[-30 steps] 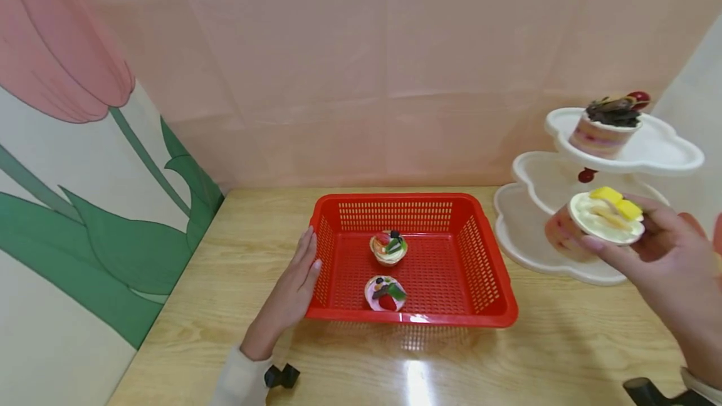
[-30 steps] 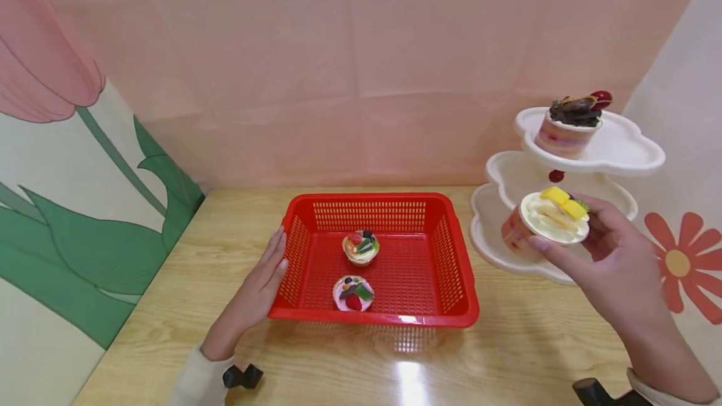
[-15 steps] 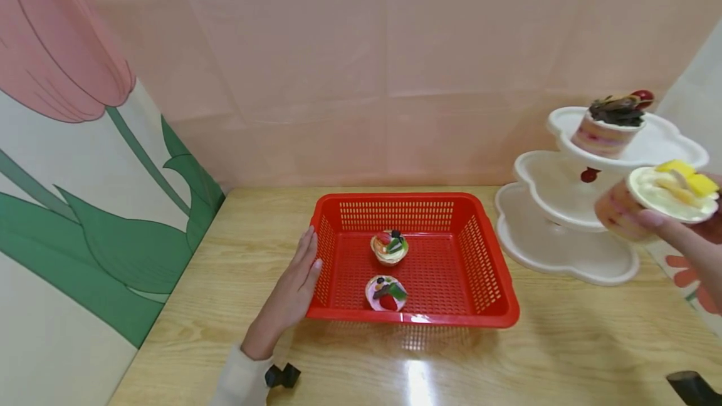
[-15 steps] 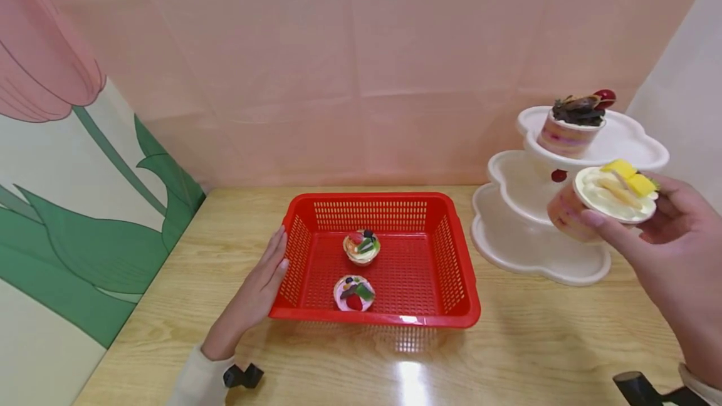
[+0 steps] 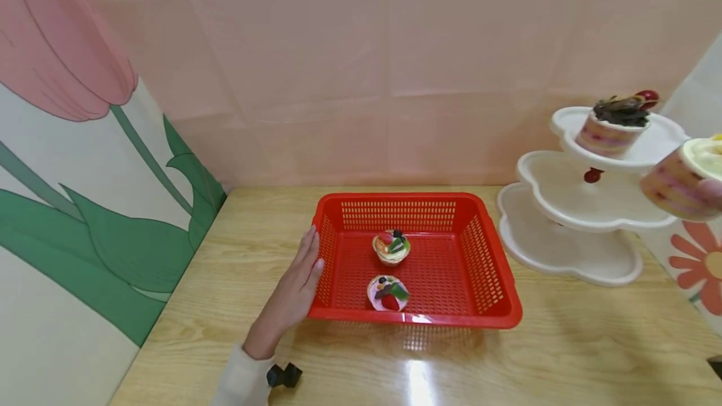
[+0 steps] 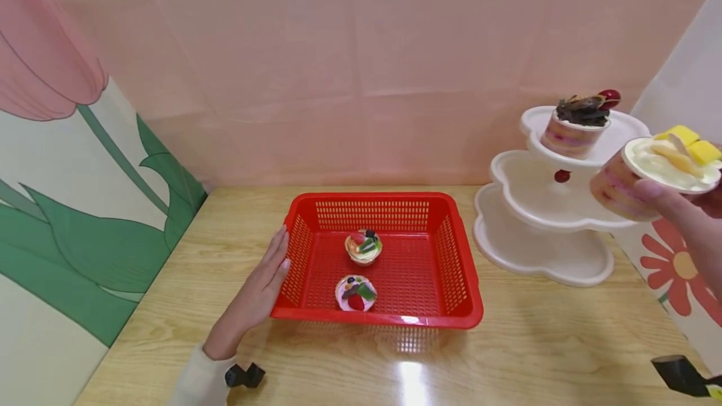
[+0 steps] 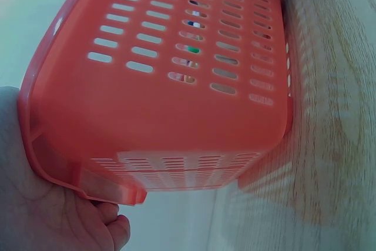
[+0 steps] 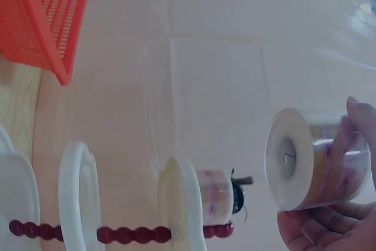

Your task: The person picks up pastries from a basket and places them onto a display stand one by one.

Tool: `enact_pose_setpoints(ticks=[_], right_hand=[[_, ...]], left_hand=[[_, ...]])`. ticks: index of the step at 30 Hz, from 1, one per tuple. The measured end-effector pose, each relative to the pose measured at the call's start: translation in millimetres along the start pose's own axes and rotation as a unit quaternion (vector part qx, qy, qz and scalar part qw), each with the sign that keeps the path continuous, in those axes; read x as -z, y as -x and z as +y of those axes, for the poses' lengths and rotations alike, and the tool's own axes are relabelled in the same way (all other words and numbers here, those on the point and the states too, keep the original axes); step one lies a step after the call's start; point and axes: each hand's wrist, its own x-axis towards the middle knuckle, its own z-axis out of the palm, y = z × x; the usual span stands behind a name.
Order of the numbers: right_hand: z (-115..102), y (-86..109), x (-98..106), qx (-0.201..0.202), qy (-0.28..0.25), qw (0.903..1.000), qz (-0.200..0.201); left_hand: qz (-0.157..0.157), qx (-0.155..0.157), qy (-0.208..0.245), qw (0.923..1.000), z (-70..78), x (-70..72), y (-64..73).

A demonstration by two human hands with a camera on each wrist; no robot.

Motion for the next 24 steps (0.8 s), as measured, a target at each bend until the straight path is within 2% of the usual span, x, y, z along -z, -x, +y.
enact_pose_setpoints(ticks=[2,3,7,11,18,21,23,24], right_hand=[[11,8.8,3,0.064,-0.032,0.9941,-0.082],[15,10.6,4,0.09,-0.038,0.9896,-0.106],[12,10.3,4,0.078,-0.104,0.9819,-0.138],[7,11.5,4,0.063,-0.124,0.979,-0.15],[1,14.0,-4,0.05,-0.105,0.9874,-0.108],[-1,12.0,-3,0.047,-0.115,0.9803,-0.153],[-1,7.1,0,0.043,-0.199,0.9496,-0.238],[-2,5.1,3,0.019,-0.254,0.9253,-0.281]], left_hand=[[0.001,0.002,-0.003,1.0,0.6,-0.1,-0.3],[0.002,0.004,-0.004,1.0,0.9,0.0,-0.4],[0.001,0.008,-0.005,1.0,1.7,0.4,0.0],[-0.002,0.006,-0.003,1.0,1.8,0.6,0.1],[0.001,0.005,-0.001,1.0,2.4,0.4,0.4],[0.0,0.003,0.003,1.0,3.0,0.7,0.3],[0.0,0.003,0.004,1.0,3.0,1.1,0.6],[0.0,0.002,0.003,1.0,2.9,1.2,0.8]])
